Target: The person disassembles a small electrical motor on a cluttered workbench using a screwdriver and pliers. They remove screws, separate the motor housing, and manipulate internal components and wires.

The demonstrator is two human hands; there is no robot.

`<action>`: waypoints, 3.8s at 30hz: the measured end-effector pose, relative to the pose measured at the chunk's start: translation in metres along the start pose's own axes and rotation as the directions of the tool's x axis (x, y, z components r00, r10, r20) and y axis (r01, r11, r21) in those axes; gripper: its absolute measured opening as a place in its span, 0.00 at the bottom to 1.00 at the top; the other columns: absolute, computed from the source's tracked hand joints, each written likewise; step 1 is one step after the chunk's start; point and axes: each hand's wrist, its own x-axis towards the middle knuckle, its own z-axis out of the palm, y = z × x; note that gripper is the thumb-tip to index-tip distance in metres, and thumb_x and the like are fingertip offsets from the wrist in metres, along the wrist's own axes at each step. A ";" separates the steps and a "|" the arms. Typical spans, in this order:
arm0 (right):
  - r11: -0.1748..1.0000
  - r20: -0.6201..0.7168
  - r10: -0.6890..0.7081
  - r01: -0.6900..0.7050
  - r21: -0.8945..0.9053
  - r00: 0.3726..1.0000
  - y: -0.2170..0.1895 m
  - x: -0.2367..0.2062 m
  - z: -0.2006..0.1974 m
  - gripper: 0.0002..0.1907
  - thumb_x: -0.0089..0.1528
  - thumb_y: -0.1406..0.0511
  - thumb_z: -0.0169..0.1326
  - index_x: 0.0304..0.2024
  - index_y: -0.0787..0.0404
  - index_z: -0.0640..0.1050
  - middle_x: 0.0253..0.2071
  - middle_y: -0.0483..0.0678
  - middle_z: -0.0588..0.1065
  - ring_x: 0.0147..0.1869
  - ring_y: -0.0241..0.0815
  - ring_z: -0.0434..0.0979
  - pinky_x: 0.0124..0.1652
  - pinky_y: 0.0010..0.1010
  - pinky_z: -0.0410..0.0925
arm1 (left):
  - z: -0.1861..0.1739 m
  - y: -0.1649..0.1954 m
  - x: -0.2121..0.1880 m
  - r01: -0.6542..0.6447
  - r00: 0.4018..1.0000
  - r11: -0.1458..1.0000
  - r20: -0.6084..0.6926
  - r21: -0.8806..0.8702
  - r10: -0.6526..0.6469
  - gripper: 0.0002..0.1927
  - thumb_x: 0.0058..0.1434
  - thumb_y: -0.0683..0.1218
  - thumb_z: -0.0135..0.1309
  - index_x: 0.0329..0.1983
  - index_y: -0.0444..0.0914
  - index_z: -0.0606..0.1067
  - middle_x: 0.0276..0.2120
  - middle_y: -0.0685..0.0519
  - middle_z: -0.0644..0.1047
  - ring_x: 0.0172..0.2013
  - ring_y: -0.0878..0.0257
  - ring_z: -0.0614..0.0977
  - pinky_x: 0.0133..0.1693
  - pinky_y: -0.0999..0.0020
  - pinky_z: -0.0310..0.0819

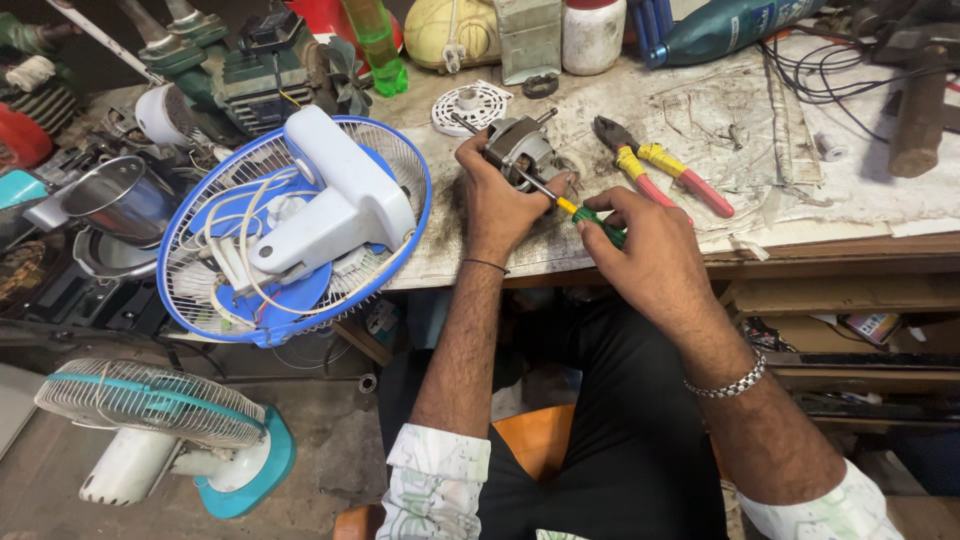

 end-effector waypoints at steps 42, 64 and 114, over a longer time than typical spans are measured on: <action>0.932 -0.221 -0.361 0.349 -0.095 0.906 0.000 -0.009 0.004 0.12 0.60 0.65 0.60 0.46 0.57 0.79 0.37 0.55 0.81 0.42 0.57 0.82 0.42 0.46 0.73 | -0.002 0.002 0.001 0.032 0.999 0.998 -0.019 0.055 -0.031 0.57 0.39 0.53 0.79 0.63 0.28 0.56 0.55 0.33 0.70 0.56 0.43 0.77 0.57 0.52 0.73; 0.964 -0.133 -0.257 0.243 -0.112 0.957 -0.005 -0.009 -0.001 0.14 0.59 0.66 0.61 0.49 0.57 0.82 0.38 0.53 0.79 0.44 0.56 0.80 0.44 0.45 0.72 | -0.001 -0.001 0.000 -0.006 1.000 0.999 -0.011 0.042 0.006 0.56 0.41 0.54 0.79 0.61 0.28 0.55 0.55 0.34 0.69 0.56 0.45 0.76 0.57 0.53 0.73; 0.951 -0.135 -0.258 0.226 -0.213 0.957 -0.004 -0.010 0.001 0.15 0.59 0.67 0.62 0.50 0.54 0.83 0.37 0.52 0.77 0.43 0.54 0.80 0.42 0.44 0.72 | -0.001 -0.004 0.001 0.005 1.000 1.000 0.001 0.025 -0.005 0.54 0.43 0.54 0.78 0.61 0.29 0.55 0.55 0.34 0.69 0.56 0.46 0.77 0.56 0.53 0.75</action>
